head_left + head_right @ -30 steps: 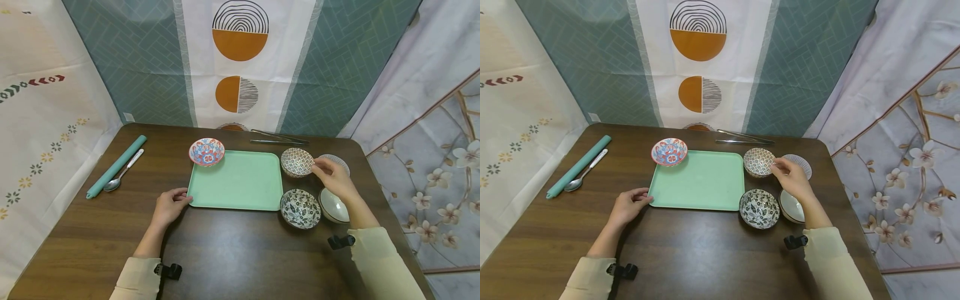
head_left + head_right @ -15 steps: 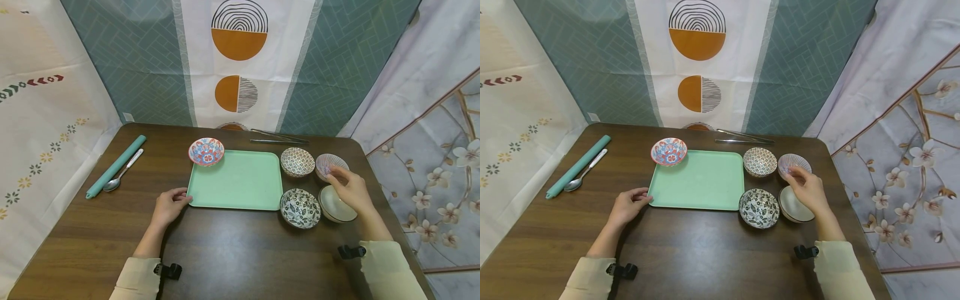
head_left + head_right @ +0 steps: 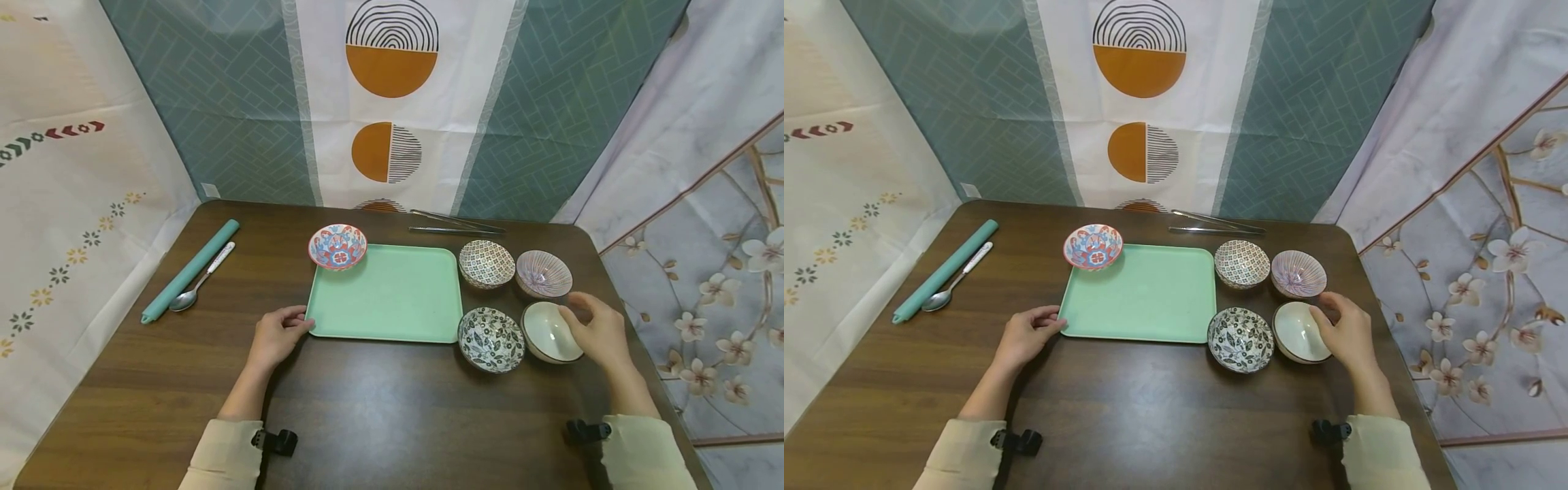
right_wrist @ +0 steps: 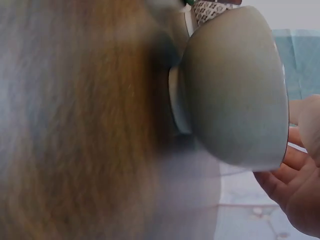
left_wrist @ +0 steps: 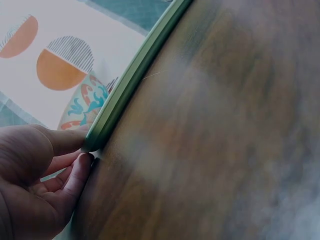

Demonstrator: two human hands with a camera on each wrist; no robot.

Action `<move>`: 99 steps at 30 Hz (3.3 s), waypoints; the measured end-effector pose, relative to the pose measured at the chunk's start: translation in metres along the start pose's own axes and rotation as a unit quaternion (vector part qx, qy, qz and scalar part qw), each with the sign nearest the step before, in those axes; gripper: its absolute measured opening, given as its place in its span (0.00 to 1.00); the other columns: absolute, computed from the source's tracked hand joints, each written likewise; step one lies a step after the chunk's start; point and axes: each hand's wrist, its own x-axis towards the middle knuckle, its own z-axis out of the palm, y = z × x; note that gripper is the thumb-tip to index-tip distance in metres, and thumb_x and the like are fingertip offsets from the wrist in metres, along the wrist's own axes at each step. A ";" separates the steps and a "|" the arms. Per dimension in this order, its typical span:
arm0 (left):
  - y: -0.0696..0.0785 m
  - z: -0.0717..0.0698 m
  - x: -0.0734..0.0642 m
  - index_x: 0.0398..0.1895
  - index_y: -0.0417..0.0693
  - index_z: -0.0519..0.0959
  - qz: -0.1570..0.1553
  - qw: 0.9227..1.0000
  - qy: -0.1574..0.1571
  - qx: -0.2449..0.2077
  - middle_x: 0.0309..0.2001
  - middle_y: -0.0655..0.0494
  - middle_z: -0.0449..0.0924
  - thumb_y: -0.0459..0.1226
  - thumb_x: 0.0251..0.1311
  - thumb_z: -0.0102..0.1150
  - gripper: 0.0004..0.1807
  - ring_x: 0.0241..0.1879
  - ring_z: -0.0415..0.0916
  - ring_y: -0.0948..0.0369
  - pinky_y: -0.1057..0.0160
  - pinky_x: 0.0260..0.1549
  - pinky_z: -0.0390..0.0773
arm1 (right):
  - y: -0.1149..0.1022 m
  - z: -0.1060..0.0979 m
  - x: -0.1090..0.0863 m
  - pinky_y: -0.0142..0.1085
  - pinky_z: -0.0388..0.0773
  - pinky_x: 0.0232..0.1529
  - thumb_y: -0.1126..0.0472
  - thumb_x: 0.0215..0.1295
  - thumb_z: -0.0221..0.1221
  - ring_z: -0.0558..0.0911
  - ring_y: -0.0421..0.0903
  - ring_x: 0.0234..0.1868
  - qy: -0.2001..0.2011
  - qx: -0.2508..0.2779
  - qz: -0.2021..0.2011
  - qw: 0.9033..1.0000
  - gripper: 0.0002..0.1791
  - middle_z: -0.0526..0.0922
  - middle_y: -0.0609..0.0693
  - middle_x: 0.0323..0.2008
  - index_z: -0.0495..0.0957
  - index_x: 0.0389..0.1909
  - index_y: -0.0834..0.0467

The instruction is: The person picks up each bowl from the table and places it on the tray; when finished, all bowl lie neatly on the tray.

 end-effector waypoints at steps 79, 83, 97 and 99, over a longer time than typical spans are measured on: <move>-0.001 0.002 -0.007 0.51 0.34 0.84 0.002 1.000 0.030 -0.007 0.40 0.42 0.87 0.34 0.60 0.71 0.18 0.42 0.85 0.49 0.75 0.34 0.77 | -0.174 0.111 0.069 0.35 0.84 0.25 0.63 0.73 0.58 0.87 0.49 0.24 -0.170 0.183 0.069 0.966 0.14 0.86 0.66 0.36 0.84 0.46 0.71; 0.000 0.001 -0.007 0.52 0.33 0.84 0.005 1.000 0.030 -0.007 0.40 0.42 0.87 0.34 0.61 0.71 0.18 0.41 0.85 0.49 0.73 0.34 0.78 | -0.186 0.121 0.069 0.35 0.84 0.25 0.64 0.73 0.58 0.88 0.51 0.25 -0.178 0.190 0.062 0.964 0.13 0.86 0.66 0.36 0.85 0.46 0.71; -0.001 0.001 -0.007 0.51 0.32 0.84 0.014 0.999 0.028 -0.019 0.40 0.40 0.87 0.34 0.61 0.71 0.18 0.41 0.86 0.47 0.75 0.34 0.77 | -0.228 0.164 0.061 0.35 0.82 0.22 0.64 0.71 0.59 0.86 0.47 0.21 -0.205 0.199 0.075 0.956 0.11 0.87 0.61 0.28 0.87 0.39 0.68; -0.001 0.001 -0.007 0.50 0.32 0.84 0.015 0.999 0.030 -0.017 0.39 0.40 0.87 0.34 0.60 0.71 0.17 0.41 0.86 0.48 0.75 0.34 0.77 | -0.233 0.170 0.060 0.35 0.82 0.22 0.65 0.71 0.59 0.86 0.47 0.20 -0.212 0.200 0.075 0.954 0.11 0.87 0.60 0.28 0.87 0.38 0.68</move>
